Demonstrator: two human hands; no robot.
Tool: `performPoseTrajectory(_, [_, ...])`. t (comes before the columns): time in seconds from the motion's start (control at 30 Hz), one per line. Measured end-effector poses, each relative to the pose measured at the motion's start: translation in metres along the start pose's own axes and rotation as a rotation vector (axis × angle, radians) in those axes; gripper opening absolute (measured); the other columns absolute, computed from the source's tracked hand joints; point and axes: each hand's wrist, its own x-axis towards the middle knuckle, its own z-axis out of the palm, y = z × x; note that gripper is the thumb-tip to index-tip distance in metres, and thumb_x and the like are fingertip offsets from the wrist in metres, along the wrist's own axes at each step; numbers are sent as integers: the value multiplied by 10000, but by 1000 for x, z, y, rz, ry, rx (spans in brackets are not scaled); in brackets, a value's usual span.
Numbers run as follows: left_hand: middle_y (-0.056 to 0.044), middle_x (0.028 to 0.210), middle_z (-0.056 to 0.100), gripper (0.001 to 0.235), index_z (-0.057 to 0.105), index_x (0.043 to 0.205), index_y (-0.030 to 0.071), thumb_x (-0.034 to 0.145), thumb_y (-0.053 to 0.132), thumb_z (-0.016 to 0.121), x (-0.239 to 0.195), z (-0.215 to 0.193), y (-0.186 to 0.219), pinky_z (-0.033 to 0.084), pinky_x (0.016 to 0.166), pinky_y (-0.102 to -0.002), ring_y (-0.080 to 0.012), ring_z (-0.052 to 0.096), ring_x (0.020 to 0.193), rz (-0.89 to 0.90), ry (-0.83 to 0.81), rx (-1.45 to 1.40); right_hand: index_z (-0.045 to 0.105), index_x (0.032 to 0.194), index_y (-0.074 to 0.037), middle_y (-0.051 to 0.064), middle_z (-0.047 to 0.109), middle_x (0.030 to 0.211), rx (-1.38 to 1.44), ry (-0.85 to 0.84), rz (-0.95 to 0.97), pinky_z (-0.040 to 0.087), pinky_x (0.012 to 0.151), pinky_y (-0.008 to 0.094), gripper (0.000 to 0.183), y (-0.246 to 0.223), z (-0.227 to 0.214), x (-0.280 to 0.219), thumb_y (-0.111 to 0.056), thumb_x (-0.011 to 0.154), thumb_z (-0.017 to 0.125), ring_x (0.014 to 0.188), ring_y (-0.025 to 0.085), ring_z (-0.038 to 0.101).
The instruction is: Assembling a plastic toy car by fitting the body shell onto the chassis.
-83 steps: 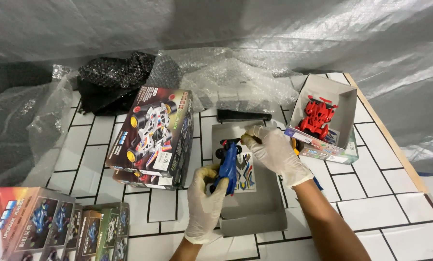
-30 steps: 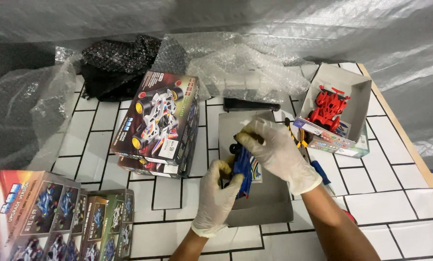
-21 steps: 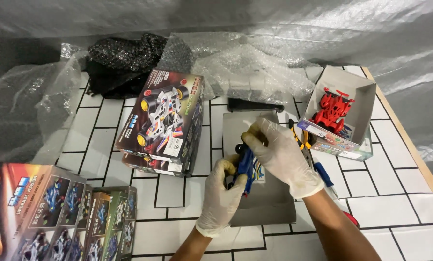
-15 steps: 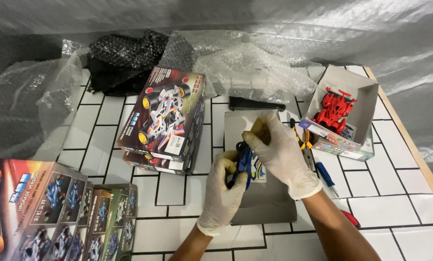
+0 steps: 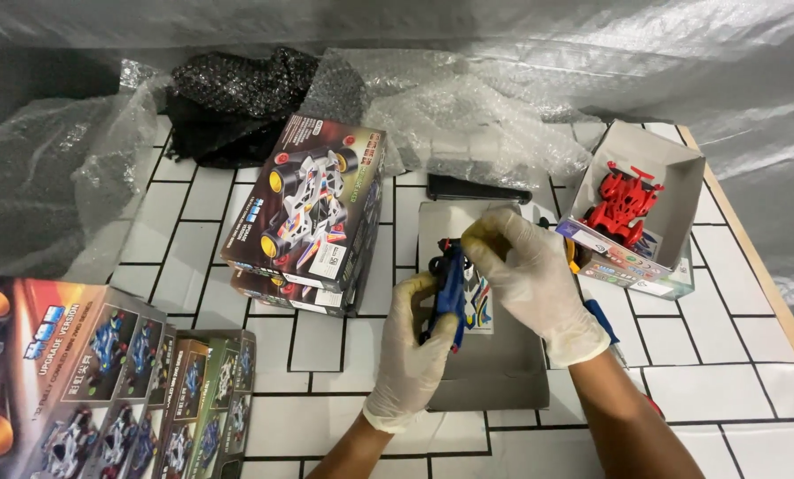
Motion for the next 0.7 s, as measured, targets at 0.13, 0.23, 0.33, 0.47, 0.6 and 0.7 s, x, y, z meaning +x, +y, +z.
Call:
performPoseTrajectory(0.13, [-162, 1647, 320, 734, 250, 1570, 18, 908, 111, 552, 0, -1, -2, 291, 1230, -379, -263, 351, 1508, 66, -88, 19, 675, 870, -71, 11, 605, 729, 16, -44, -7, 456, 635, 280, 277, 1, 5, -2, -319, 990, 648, 661, 130, 572])
performPoseTrajectory(0.23, [-195, 1692, 191, 737, 179, 1595, 19, 979, 163, 557, -2, -1, -7, 205, 1287, -446, -329, 202, 1584, 250, -169, 72, 691, 910, -83, 15, 634, 756, -23, -71, 6, 469, 672, 293, 239, -2, 3, -4, -302, 990, 639, 698, 142, 592])
performPoseTrajectory(0.33, [-192, 1692, 211, 759, 224, 1590, 57, 924, 17, 585, -4, -2, -13, 178, 1309, -464, -335, 185, 1597, 290, -212, 60, 689, 873, -84, 24, 653, 766, -6, -80, 62, 473, 671, 296, 385, -9, 1, -4, -446, 967, 596, 715, 148, 611])
performPoseTrajectory(0.47, [-185, 1686, 235, 716, 236, 1592, 44, 977, 132, 591, -1, -5, 1, 201, 1319, -464, -333, 214, 1595, 342, -248, 76, 702, 932, -100, 2, 672, 793, -3, -132, 89, 476, 695, 286, 231, 6, 0, -1, -313, 983, 629, 738, 133, 615])
performPoseTrajectory(0.6, [-151, 1672, 290, 820, 281, 1586, 80, 848, -27, 622, -2, -3, 1, 228, 1311, -439, -303, 261, 1579, 308, -214, 106, 728, 910, -126, -36, 670, 780, 6, -199, 165, 448, 700, 264, 132, 5, -4, 3, -213, 957, 641, 727, 97, 557])
performPoseTrajectory(0.7, [-137, 1664, 310, 822, 293, 1581, 79, 838, -10, 633, -1, -3, 0, 236, 1308, -449, -303, 269, 1573, 303, -199, 116, 728, 935, -125, -33, 680, 833, 29, -201, 167, 460, 723, 250, 84, 13, -4, 4, -151, 918, 650, 768, 97, 572])
